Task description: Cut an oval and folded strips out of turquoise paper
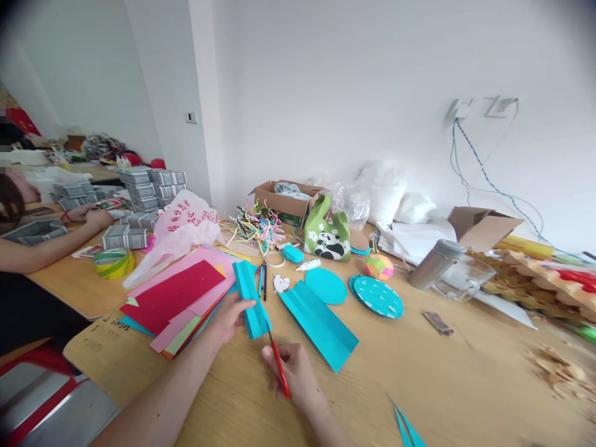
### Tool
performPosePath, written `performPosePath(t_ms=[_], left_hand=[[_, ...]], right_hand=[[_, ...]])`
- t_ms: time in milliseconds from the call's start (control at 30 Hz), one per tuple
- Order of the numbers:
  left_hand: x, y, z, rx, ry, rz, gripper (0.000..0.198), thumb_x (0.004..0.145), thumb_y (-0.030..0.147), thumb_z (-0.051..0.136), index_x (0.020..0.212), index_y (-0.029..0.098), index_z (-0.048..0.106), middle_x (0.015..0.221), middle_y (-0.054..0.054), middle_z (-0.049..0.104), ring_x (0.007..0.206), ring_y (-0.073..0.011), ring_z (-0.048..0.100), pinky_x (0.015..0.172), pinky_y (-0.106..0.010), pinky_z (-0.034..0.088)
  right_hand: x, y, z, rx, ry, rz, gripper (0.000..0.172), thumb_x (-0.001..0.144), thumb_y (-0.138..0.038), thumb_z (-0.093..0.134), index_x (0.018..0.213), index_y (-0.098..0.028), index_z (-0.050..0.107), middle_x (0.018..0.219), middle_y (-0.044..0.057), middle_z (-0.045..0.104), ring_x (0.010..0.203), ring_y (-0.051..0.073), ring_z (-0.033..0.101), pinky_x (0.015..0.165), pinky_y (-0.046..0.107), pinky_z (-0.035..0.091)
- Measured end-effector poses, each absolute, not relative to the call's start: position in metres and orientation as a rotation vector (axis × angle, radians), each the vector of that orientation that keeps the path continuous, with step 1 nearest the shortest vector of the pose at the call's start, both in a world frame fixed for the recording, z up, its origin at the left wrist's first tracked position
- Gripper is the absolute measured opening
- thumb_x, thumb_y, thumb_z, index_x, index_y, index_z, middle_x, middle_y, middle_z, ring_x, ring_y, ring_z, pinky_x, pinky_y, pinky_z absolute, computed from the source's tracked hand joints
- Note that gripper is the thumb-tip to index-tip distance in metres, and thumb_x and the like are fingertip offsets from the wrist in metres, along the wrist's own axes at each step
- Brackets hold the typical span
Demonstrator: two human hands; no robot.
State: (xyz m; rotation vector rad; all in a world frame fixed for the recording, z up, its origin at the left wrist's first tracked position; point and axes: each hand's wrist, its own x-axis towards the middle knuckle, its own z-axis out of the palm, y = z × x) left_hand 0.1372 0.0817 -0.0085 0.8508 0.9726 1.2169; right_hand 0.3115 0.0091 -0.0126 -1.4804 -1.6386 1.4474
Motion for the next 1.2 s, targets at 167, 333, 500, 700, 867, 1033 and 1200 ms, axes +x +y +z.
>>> performPosePath(t_ms=[167,333,500,700,867,1033,1200], left_hand=[[0.1376,0.0798,-0.0042,0.847,0.986,1.206,0.027,0.057,0.032,0.077,0.072,0.019,0.059,0.064,0.001,0.061,0.056,-0.0157,0.058,0.052,-0.027,0.046],[0.1385,0.0781,-0.0059,0.867,0.982,1.191,0.029,0.058,0.032,0.078,0.077,0.019,0.06,0.067,0.001,0.062,0.059,-0.0157,0.059,0.052,-0.026,0.046],[0.1398,0.0777,-0.0088,0.879,0.975,1.174,0.029,0.06,0.032,0.078,0.077,0.018,0.06,0.068,0.0,0.063,0.059,-0.0157,0.059,0.052,-0.026,0.047],[0.1399,0.0792,-0.0103,0.869,0.985,1.182,0.029,0.06,0.032,0.078,0.08,0.019,0.06,0.066,0.001,0.062,0.059,-0.0154,0.059,0.052,-0.025,0.046],[0.1406,0.0797,-0.0129,0.878,0.978,1.186,0.031,0.06,0.032,0.078,0.083,0.019,0.061,0.067,0.001,0.062,0.056,-0.015,0.058,0.049,-0.025,0.044],[0.1428,0.0763,-0.0111,0.894,0.969,1.184,0.03,0.061,0.03,0.077,0.083,0.02,0.061,0.067,0.002,0.062,0.057,-0.0149,0.058,0.049,-0.024,0.042],[0.1441,0.0748,-0.0086,0.912,0.976,1.186,0.028,0.063,0.029,0.075,0.083,0.02,0.059,0.065,0.003,0.059,0.054,-0.0129,0.054,0.048,-0.023,0.04]], right_hand=[[0.3109,0.0087,-0.0106,-1.522,-1.612,1.467,0.07,0.065,-0.087,0.046,0.063,-0.018,0.051,0.038,-0.003,0.047,0.03,0.008,0.042,0.033,0.02,0.02],[0.3114,0.0086,-0.0108,-1.498,-1.639,1.453,0.069,0.068,-0.087,0.045,0.063,-0.018,0.05,0.04,-0.002,0.049,0.033,0.008,0.044,0.034,0.02,0.021],[0.3122,0.0089,-0.0125,-1.483,-1.657,1.443,0.069,0.069,-0.087,0.043,0.063,-0.018,0.049,0.041,-0.001,0.051,0.033,0.008,0.045,0.035,0.02,0.022],[0.3112,0.0089,-0.012,-1.52,-1.632,1.434,0.071,0.065,-0.089,0.044,0.062,-0.018,0.049,0.039,-0.002,0.049,0.032,0.008,0.043,0.034,0.02,0.021],[0.3101,0.0076,-0.0123,-1.525,-1.607,1.452,0.072,0.065,-0.09,0.043,0.063,-0.018,0.051,0.038,-0.003,0.047,0.032,0.009,0.043,0.034,0.02,0.02],[0.3101,0.0074,-0.0105,-1.5,-1.627,1.439,0.072,0.067,-0.089,0.041,0.063,-0.018,0.05,0.039,-0.001,0.049,0.032,0.008,0.043,0.036,0.02,0.021],[0.3089,0.0068,-0.0094,-1.5,-1.602,1.451,0.072,0.066,-0.089,0.041,0.063,-0.018,0.05,0.039,-0.002,0.049,0.032,0.009,0.043,0.035,0.021,0.021]])
